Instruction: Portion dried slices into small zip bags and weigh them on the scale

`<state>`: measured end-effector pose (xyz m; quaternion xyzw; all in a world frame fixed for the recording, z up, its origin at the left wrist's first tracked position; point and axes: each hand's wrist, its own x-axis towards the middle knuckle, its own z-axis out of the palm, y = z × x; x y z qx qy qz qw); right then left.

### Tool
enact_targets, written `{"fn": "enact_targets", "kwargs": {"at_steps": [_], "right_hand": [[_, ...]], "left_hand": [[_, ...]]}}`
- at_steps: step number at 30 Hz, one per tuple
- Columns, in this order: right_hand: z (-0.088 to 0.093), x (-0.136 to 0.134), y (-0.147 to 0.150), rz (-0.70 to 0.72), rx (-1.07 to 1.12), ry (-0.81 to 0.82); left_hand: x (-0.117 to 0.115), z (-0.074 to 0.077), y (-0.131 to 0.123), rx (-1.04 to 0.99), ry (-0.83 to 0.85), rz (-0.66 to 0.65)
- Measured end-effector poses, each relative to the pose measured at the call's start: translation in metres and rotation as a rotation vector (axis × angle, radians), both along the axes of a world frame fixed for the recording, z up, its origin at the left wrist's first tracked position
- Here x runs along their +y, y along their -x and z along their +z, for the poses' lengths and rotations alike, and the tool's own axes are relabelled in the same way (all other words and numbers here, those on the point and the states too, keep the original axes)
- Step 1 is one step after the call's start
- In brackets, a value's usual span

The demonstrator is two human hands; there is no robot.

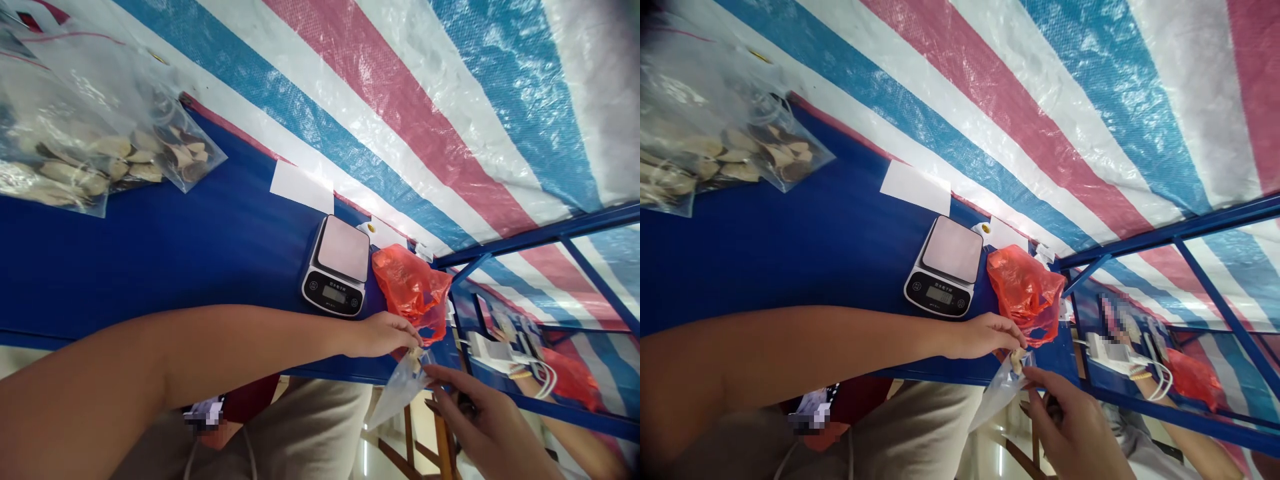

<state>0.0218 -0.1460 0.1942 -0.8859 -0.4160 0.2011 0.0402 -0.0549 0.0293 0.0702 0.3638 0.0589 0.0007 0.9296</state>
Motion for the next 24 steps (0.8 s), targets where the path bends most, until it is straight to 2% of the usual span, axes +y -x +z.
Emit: {"fn": "enact_targets", "kwargs": {"at_steps": [5,8,13,16,20,24], "right_hand": [[-0.009,-0.008,-0.002,0.004,0.04,0.048],[-0.015,-0.008,-0.001,-0.017,0.048,0.054],[-0.017,-0.001,0.001,-0.015,0.057,0.069],[-0.017,0.003,0.001,-0.024,0.083,0.074],[-0.019,0.001,-0.002,-0.095,0.185,0.053],[-0.022,-0.002,-0.001,-0.107,0.277,0.022]], "left_hand": [[-0.003,-0.01,-0.001,-0.045,-0.236,-0.015],[-0.002,-0.011,-0.001,-0.094,-0.364,0.072],[-0.002,-0.006,0.005,-0.212,-0.549,0.195],[-0.001,-0.003,0.009,-0.295,-0.604,0.201],[0.0,-0.004,0.01,-0.291,-0.638,0.186],[-0.002,-0.005,0.006,-0.269,-0.606,0.158]]}}
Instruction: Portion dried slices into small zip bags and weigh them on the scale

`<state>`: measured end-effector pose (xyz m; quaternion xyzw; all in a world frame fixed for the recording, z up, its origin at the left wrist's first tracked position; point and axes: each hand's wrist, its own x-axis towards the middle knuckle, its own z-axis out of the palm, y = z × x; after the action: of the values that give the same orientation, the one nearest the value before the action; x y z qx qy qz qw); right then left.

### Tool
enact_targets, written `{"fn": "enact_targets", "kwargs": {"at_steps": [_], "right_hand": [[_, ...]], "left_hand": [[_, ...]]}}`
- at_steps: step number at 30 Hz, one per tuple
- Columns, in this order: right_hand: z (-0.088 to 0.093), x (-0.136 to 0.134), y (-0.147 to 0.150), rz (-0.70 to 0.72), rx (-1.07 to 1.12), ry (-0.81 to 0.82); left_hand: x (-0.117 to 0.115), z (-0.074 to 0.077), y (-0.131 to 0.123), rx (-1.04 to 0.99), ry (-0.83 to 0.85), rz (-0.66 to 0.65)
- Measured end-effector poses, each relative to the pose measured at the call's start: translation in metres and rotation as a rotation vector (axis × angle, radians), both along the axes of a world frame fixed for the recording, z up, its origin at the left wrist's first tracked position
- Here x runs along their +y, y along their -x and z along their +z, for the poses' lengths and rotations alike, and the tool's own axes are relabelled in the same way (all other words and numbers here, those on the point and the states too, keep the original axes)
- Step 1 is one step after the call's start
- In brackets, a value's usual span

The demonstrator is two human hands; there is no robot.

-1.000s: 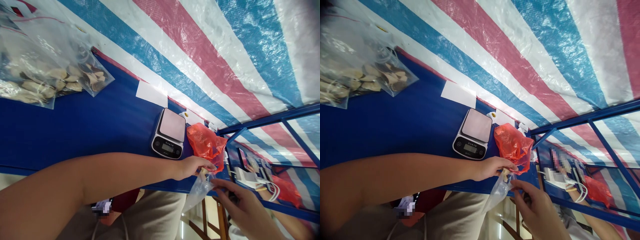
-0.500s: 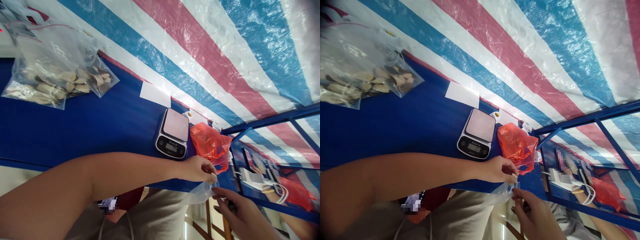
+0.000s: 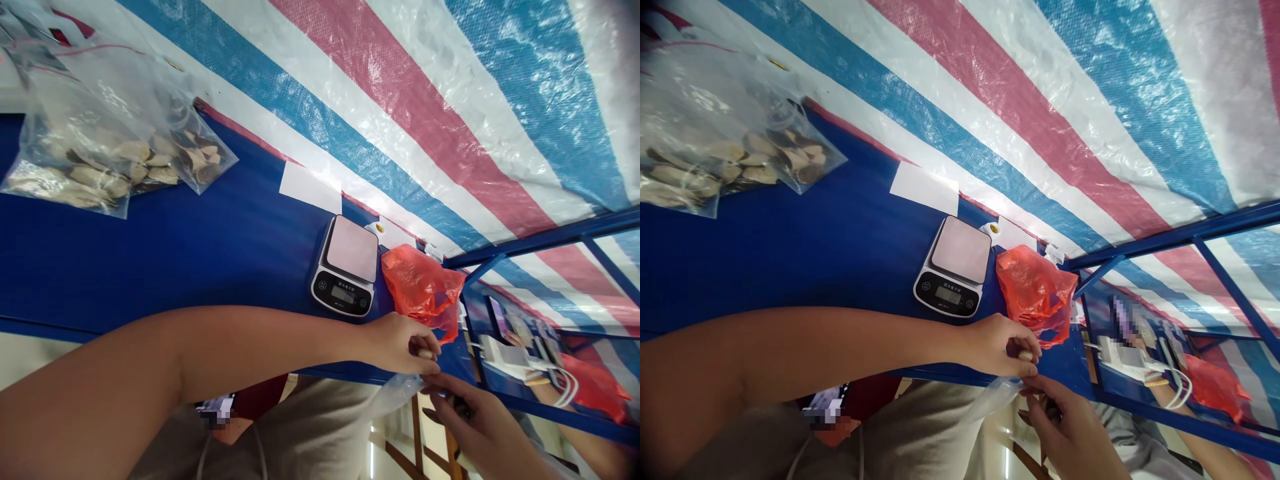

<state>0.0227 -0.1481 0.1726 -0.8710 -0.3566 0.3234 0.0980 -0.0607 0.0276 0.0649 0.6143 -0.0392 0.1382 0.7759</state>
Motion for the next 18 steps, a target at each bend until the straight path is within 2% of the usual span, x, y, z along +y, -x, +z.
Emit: {"fn": "enact_targets", "kwargs": {"at_steps": [4,10,18], "right_hand": [[0.0025,0.001,0.0052,-0.031,0.001,0.001],[0.0061,-0.001,0.0018,-0.114,-0.005,-0.035],[0.0098,0.0003,0.0047,-0.128,-0.069,-0.106]], "left_hand": [[-0.0024,-0.0001,-0.0006,0.031,-0.001,-0.047],[-0.0041,-0.0016,0.0007,0.012,-0.025,-0.043],[0.0008,0.0013,0.006,0.062,-0.066,-0.066]]}}
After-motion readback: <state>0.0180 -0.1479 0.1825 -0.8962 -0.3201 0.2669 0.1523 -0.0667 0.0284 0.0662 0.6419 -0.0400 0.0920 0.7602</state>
